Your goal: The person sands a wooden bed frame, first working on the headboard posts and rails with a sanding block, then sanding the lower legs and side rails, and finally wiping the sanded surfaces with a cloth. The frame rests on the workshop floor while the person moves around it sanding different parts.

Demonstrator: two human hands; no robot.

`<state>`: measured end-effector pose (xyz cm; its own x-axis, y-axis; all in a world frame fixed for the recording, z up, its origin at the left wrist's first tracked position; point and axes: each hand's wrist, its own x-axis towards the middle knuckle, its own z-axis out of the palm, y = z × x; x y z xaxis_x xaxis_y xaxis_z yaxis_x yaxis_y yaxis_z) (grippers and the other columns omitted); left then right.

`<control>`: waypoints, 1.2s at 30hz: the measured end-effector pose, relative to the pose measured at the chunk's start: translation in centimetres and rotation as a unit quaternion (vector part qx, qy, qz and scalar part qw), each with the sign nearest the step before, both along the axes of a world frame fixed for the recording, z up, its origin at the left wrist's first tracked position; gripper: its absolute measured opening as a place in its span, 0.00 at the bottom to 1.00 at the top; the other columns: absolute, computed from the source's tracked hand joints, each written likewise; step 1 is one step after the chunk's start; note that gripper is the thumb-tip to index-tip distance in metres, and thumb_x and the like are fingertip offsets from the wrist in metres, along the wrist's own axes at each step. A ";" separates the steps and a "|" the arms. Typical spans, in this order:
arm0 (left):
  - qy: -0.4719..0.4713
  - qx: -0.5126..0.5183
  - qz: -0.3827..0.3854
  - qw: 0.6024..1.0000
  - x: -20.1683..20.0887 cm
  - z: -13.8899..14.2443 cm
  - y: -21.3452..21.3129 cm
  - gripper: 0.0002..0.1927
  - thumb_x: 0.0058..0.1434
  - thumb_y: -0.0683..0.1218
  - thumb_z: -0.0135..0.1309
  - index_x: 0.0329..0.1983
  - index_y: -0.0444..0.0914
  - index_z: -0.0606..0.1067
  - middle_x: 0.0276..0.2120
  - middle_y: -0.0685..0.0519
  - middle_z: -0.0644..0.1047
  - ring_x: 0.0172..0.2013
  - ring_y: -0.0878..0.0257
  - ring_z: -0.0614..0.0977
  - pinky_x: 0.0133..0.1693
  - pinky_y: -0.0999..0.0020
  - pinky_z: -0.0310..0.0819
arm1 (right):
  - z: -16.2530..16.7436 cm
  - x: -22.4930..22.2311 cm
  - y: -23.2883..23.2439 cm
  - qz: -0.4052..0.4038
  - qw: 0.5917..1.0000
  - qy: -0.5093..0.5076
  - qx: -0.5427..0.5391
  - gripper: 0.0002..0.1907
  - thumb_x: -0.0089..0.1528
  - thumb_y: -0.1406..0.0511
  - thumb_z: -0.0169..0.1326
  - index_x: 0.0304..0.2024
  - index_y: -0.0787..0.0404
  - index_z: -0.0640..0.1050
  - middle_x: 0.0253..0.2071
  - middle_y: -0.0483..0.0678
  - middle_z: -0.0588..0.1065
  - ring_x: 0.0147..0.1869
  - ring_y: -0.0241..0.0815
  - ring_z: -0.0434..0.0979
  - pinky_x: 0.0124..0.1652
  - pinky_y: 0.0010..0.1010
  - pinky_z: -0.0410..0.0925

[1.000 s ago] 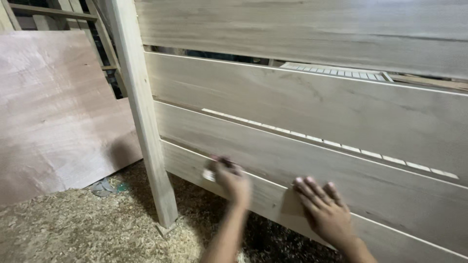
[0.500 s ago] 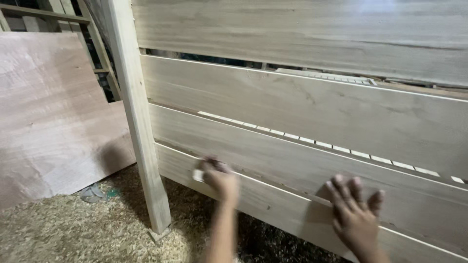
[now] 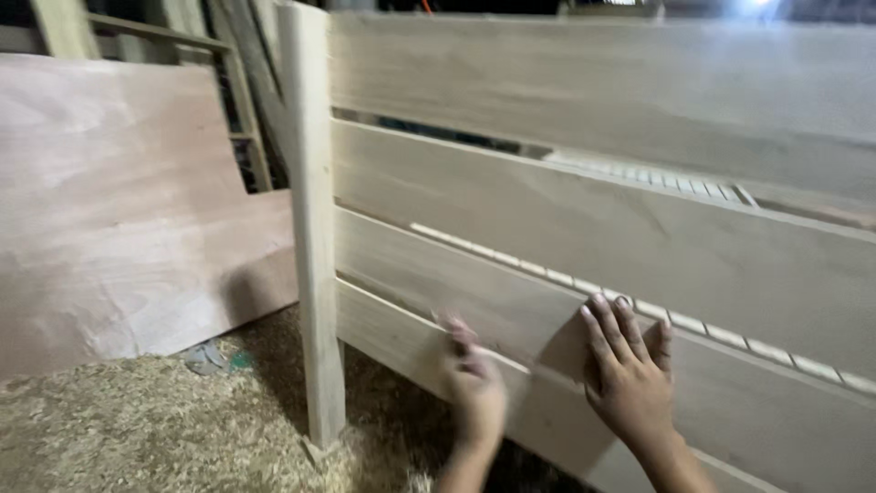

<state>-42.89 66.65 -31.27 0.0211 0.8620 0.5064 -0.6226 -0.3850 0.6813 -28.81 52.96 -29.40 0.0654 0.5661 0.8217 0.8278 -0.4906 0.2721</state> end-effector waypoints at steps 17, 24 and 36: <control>0.164 -0.117 0.188 0.961 -2.5 11.9 19.1 0.31 0.69 0.43 0.47 0.72 0.35 0.53 0.48 0.42 0.77 0.44 0.52 0.82 0.49 0.57 0.76 | 4.4 0.8 7.5 -0.002 0.994 -0.098 -0.048 0.26 0.67 0.55 0.42 0.67 0.46 0.69 0.76 0.33 0.57 0.80 0.41 0.51 0.72 0.61 0.29; 0.124 0.038 0.207 0.970 -0.7 9.8 16.8 0.14 0.66 0.40 0.49 0.54 0.34 0.69 0.48 0.42 0.78 0.50 0.51 0.82 0.51 0.59 0.77 | 4.5 -1.6 11.3 -0.025 0.985 -0.155 -0.073 0.30 0.68 0.53 0.41 0.74 0.43 0.61 0.77 0.32 0.52 0.80 0.41 0.49 0.71 0.63 0.29; 0.135 -0.070 0.191 0.970 -1.1 11.5 16.8 0.16 0.67 0.42 0.46 0.57 0.33 0.70 0.49 0.39 0.77 0.50 0.50 0.82 0.51 0.57 0.76 | 4.9 -2.2 11.9 -0.014 0.983 -0.170 -0.067 0.31 0.68 0.52 0.40 0.75 0.45 0.59 0.78 0.33 0.52 0.80 0.39 0.47 0.71 0.61 0.29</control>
